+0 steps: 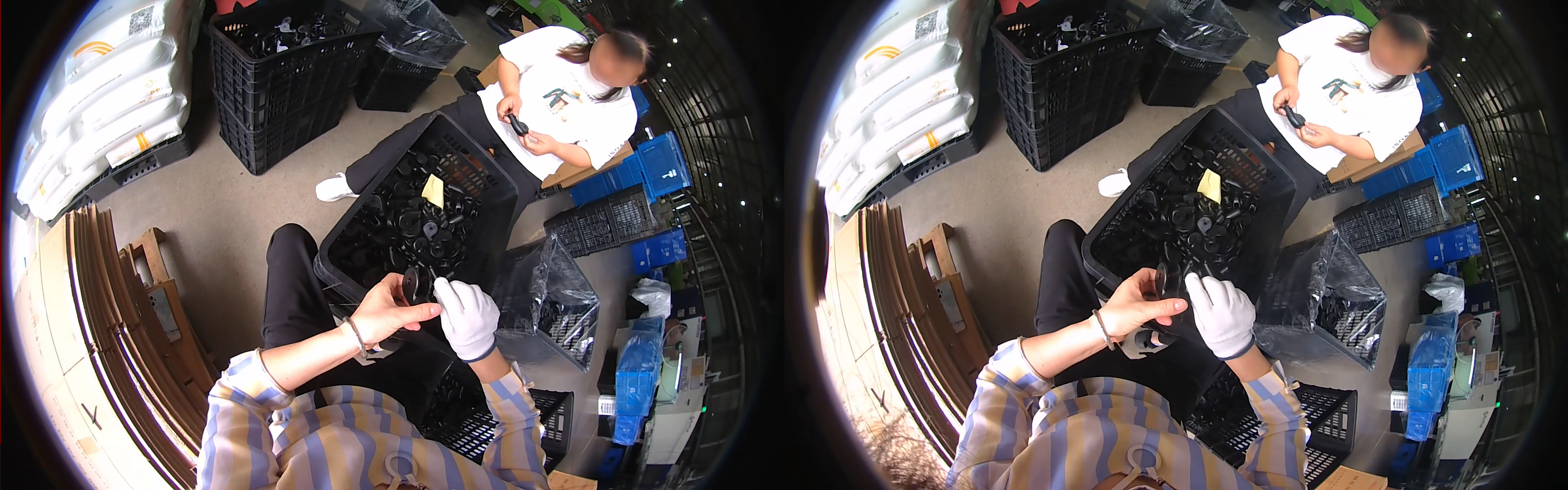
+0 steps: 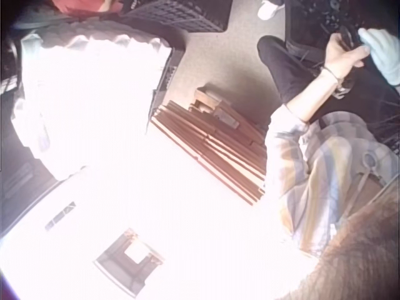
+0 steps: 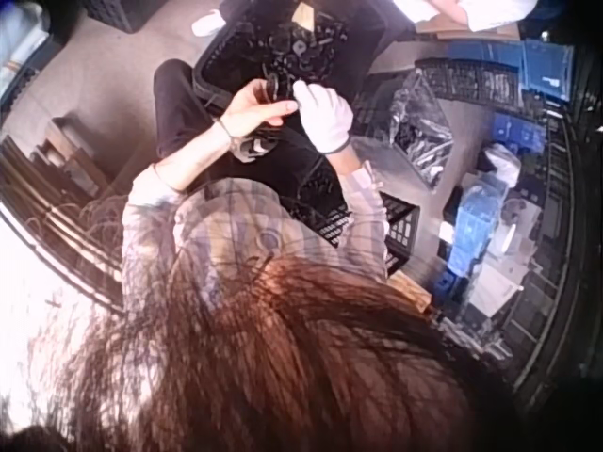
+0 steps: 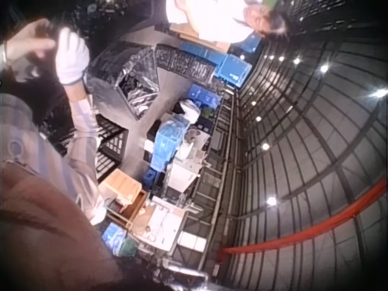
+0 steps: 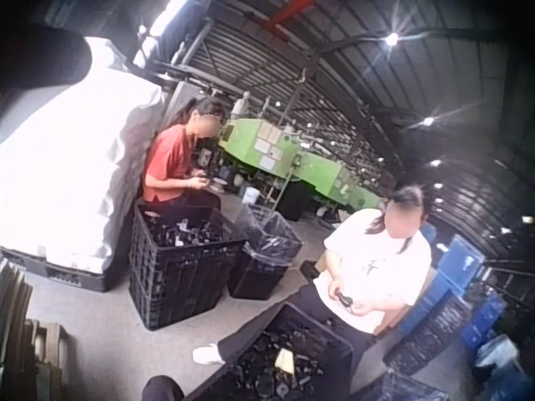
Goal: The person sorts small black plastic manufacturing parts from a black crate by hand, wearing gloves.
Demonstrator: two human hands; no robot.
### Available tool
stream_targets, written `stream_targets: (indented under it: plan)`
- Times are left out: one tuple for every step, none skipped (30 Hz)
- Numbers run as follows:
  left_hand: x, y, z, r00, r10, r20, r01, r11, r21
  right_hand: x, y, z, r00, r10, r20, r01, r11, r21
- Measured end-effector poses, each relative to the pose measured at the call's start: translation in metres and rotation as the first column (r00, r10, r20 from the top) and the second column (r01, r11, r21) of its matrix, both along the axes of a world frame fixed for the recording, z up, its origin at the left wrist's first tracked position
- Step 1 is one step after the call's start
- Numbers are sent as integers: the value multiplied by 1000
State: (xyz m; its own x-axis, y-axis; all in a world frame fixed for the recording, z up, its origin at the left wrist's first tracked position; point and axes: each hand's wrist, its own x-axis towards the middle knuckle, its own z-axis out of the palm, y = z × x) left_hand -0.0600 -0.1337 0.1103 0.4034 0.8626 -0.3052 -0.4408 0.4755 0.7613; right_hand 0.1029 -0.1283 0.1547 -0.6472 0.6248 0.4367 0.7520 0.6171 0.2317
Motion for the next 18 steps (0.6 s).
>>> stream_targets:
  plan:
    - [1, -1, -3, 999, 29, -15, -28, 999, 44, -2, -2, 2, 1000, -31, 2, 31, 998, -55]
    - [2, -2, -6, 998, 59, -29, -56, 994, 89, -4, -4, 4, 998, -62, 5, 62, 992, -110]
    - [2, -3, -8, 998, 57, -29, -54, 995, 90, -6, -5, 7, 998, -64, 4, 64, 992, -109]
    - [2, -3, -9, 997, 57, -58, -49, 991, 125, -8, -6, 10, 994, -104, 11, 105, 980, -167]
    - [2, -4, -11, 994, 58, -88, -43, 986, 160, -10, -6, 12, 989, -144, 19, 144, 964, -223]
    - [2, -4, -15, 995, 55, -88, -41, 986, 160, -10, -6, 14, 989, -147, 18, 147, 964, -223]
    - [1, -4, -18, 985, 84, -153, -46, 970, 237, -11, -5, 16, 988, -151, -9, 144, 956, -256]
    - [1, -4, -21, 970, 117, -215, -45, 949, 313, -12, -3, 18, 987, -156, -36, 139, 947, -289]
    - [0, -5, -22, 970, 114, -216, -42, 949, 313, -13, -3, 22, 987, -159, -38, 141, 947, -289]
    - [-2, -6, -21, 975, 108, -192, -41, 946, 321, -14, -3, 27, 976, -200, -85, 146, 893, -426]
    - [-3, -7, -21, 980, 101, -169, -40, 943, 330, -14, -1, 32, 961, -247, -126, 139, 821, -554]
    - [-4, -8, -24, 981, 98, -170, -37, 944, 329, -12, 1, 34, 955, -250, -159, 100, 776, -623]
    - [-6, -8, -26, 989, 38, -144, 11, 944, 329, -8, 4, 35, 954, -255, -159, 104, 776, -622]
    - [-7, -8, -28, 993, -21, -118, 60, 942, 330, -2, 8, 33, 953, -215, -215, 10, 728, -685]
    - [-8, -9, -28, 993, -27, -119, 65, 941, 331, 4, 11, 32, 945, -179, -273, -86, 671, -737]
    - [-9, -10, -27, 994, -46, -96, 78, 929, 361, 9, 15, 32, 943, -175, -282, -126, 598, -792]
    - [-9, -11, -24, 995, -67, -73, 90, 916, 391, 13, 18, 35, 942, -182, -283, -123, 599, -792]
    - [-10, -11, -20, 994, -84, -70, 106, 892, 439, 15, 22, 39, 917, -305, -258, -149, 338, -929]
